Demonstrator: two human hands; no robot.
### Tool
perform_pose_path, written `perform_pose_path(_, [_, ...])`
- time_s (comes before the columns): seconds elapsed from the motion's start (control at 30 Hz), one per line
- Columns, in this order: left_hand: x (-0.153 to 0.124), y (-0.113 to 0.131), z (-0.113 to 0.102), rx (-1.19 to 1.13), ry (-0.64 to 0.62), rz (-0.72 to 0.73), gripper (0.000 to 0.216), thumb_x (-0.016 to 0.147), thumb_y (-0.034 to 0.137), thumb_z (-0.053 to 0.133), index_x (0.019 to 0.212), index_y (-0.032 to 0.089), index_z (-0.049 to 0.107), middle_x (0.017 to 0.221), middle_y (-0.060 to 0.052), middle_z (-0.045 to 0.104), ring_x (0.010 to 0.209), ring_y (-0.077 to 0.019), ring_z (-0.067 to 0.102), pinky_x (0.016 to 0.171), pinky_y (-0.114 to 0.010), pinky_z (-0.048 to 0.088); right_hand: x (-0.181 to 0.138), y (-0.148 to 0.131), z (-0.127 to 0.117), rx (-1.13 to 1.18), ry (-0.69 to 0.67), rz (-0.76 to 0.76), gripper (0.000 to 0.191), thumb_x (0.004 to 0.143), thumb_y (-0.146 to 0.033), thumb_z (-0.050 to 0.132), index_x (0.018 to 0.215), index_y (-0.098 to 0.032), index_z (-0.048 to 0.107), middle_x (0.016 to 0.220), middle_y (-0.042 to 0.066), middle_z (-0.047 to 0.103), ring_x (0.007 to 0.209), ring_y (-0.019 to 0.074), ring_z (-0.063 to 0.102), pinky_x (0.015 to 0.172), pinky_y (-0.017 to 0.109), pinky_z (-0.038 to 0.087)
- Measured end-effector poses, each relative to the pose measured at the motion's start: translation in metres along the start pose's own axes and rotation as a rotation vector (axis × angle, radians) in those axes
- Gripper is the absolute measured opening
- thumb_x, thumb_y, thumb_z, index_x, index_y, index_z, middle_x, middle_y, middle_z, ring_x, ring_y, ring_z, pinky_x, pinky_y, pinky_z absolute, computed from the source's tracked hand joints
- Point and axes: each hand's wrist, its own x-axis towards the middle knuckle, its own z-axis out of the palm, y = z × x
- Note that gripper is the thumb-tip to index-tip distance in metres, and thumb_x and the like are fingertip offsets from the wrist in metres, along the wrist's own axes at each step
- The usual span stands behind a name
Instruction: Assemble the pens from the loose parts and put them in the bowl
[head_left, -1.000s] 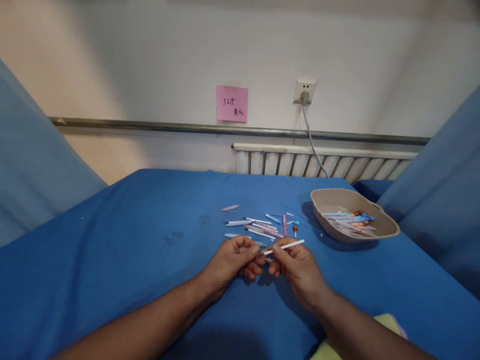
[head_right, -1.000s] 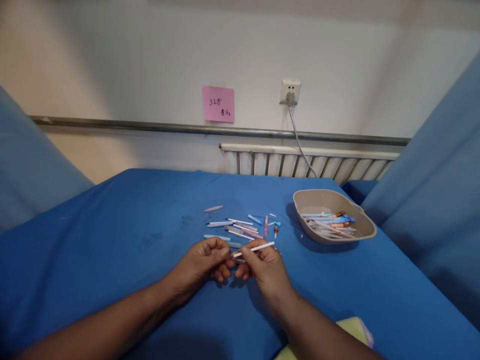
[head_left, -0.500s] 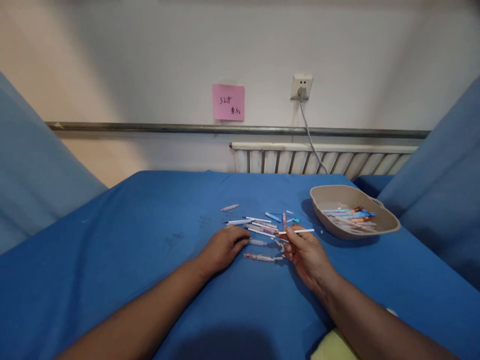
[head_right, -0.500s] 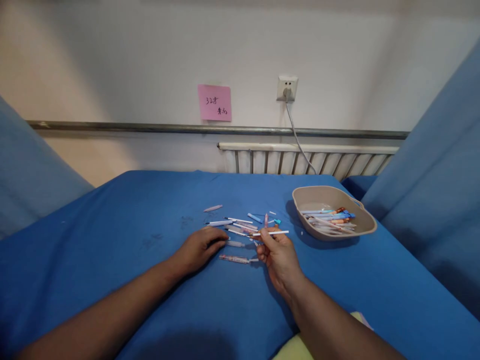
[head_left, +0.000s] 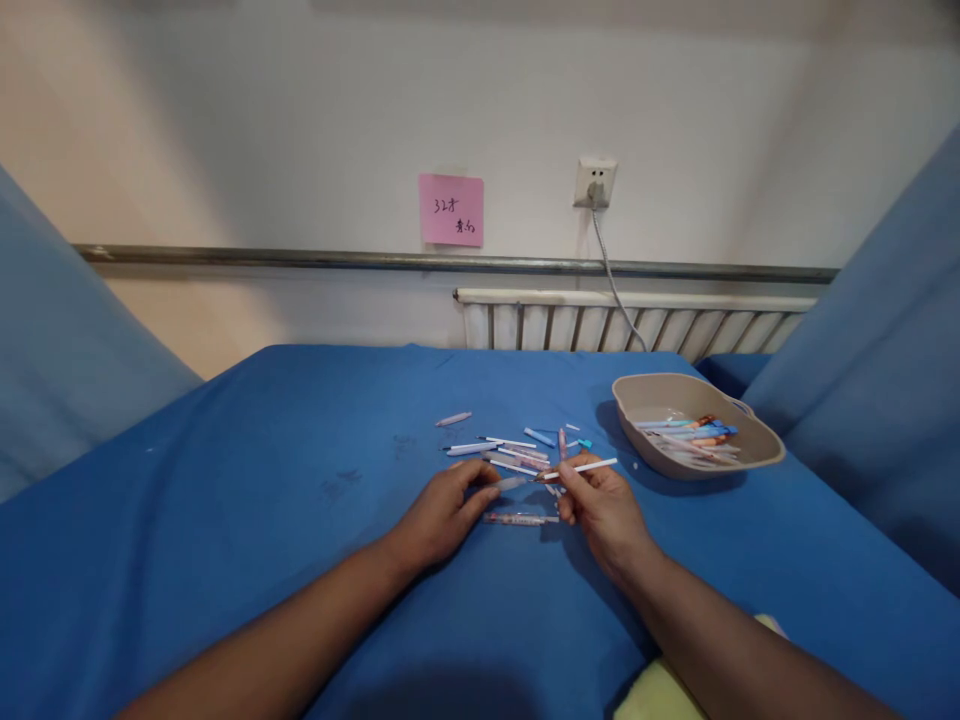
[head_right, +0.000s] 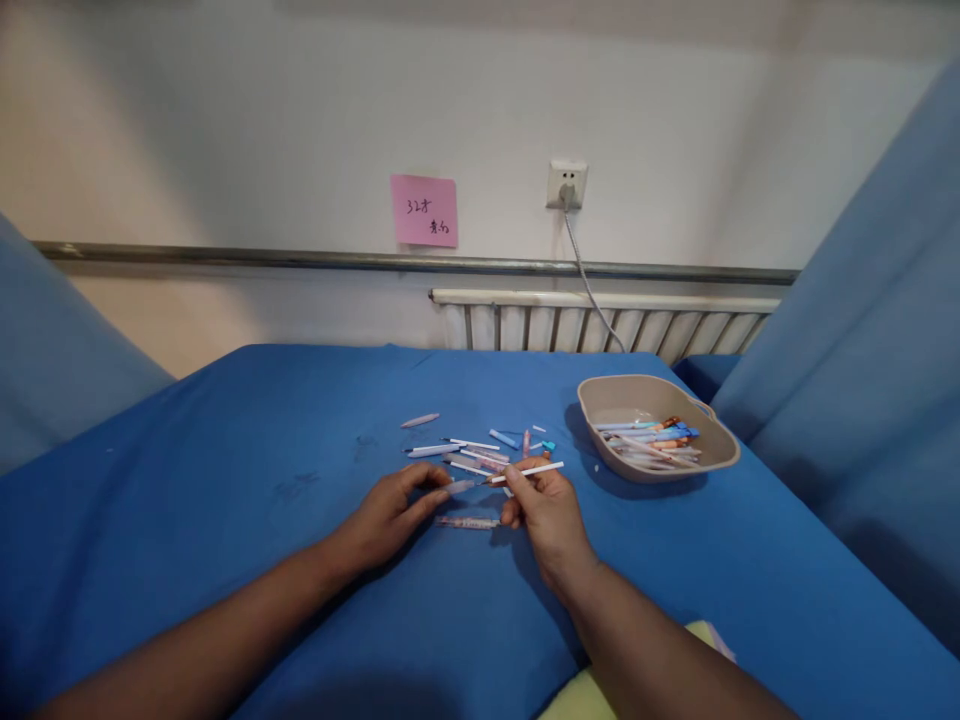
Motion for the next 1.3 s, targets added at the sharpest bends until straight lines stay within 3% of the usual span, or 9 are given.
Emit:
perform_pose_path(0.3, [-0.003,0.002,0.003,-0.05,0.029,-0.026,0.014,0.086,0.03,0.053,0.088,0.02,0.063,0.084,-0.003,0.065,0.08,-0.0195,0.057,0.074,-0.028,0.042,-0.002,-0.002,0.001,-0.024,-0.01,-0.001,0.034,0.07,-0.047,0.072,0.076,-0.017,0.059,0.073,0.001,0.068,0.039,0.0047,0.049,0.038,0.018,0.035])
perform_pose_path(0.43, [-0.004,0.008,0.004,-0.133,-0.002,-0.051,0.014,0.085,0.03,0.055,0.085,0.019,0.063,0.079,-0.002,0.064,0.077,-0.0183,0.056,0.071,-0.026,0.041,-0.006,-0.002,0.004,-0.111,-0.068,-0.002,0.033,0.07,-0.048,0.071,0.074,-0.016,0.062,0.056,-0.002,0.062,0.039,0.0067,0.048,0.039,0.019,0.034])
perform_pose_path(0.5, [-0.006,0.013,0.007,-0.262,-0.052,-0.085,0.015,0.085,0.031,0.056,0.087,0.018,0.063,0.079,-0.001,0.063,0.074,-0.0165,0.055,0.069,-0.026,0.042,-0.008,-0.003,0.007,-0.147,-0.083,-0.022,0.032,0.069,-0.046,0.073,0.072,-0.015,0.064,0.052,-0.002,0.06,0.04,0.0071,0.047,0.04,0.019,0.034])
perform_pose_path(0.67, [-0.011,0.019,0.018,-0.711,-0.223,-0.254,0.027,0.084,0.04,0.057,0.094,0.015,0.061,0.073,-0.001,0.059,0.056,-0.0105,0.051,0.056,-0.023,0.042,-0.01,-0.005,0.011,-0.161,-0.122,-0.077,0.03,0.066,-0.043,0.075,0.066,-0.015,0.064,0.074,0.001,0.065,0.044,0.006,0.047,0.043,0.021,0.036])
perform_pose_path(0.77, [-0.013,0.019,0.023,-0.858,-0.286,-0.349,0.029,0.085,0.043,0.057,0.089,0.014,0.06,0.06,0.002,0.054,0.047,-0.0081,0.046,0.048,-0.02,0.037,-0.01,-0.007,0.009,-0.166,-0.141,-0.076,0.03,0.067,-0.044,0.074,0.075,-0.016,0.065,0.064,-0.002,0.06,0.044,0.0068,0.045,0.043,0.021,0.035])
perform_pose_path(0.9, [-0.013,0.018,0.025,-0.992,-0.278,-0.396,0.033,0.08,0.045,0.064,0.089,0.013,0.06,0.064,0.001,0.055,0.049,-0.0076,0.048,0.048,-0.02,0.037,-0.01,-0.011,0.003,-0.105,-0.109,-0.101,0.036,0.081,-0.052,0.059,0.094,-0.018,0.064,0.059,-0.003,0.056,0.05,0.01,0.048,0.05,0.023,0.039])
perform_pose_path(1.07, [-0.013,0.015,0.026,-0.992,-0.29,-0.437,0.036,0.077,0.047,0.067,0.09,0.014,0.059,0.071,0.0,0.058,0.05,-0.0074,0.049,0.047,-0.02,0.037,-0.008,-0.013,-0.001,-0.136,-0.027,-0.168,0.03,0.082,-0.049,0.059,0.087,-0.02,0.065,0.058,-0.003,0.057,0.055,0.0104,0.05,0.056,0.022,0.039])
perform_pose_path(1.3, [-0.013,0.017,0.024,-0.934,-0.335,-0.366,0.039,0.08,0.048,0.063,0.096,0.013,0.059,0.062,0.003,0.051,0.047,-0.0069,0.043,0.046,-0.019,0.033,-0.01,-0.012,0.005,-0.341,-0.135,-0.109,0.03,0.077,-0.046,0.064,0.074,-0.016,0.07,0.055,-0.001,0.058,0.052,0.0115,0.05,0.052,0.024,0.038])
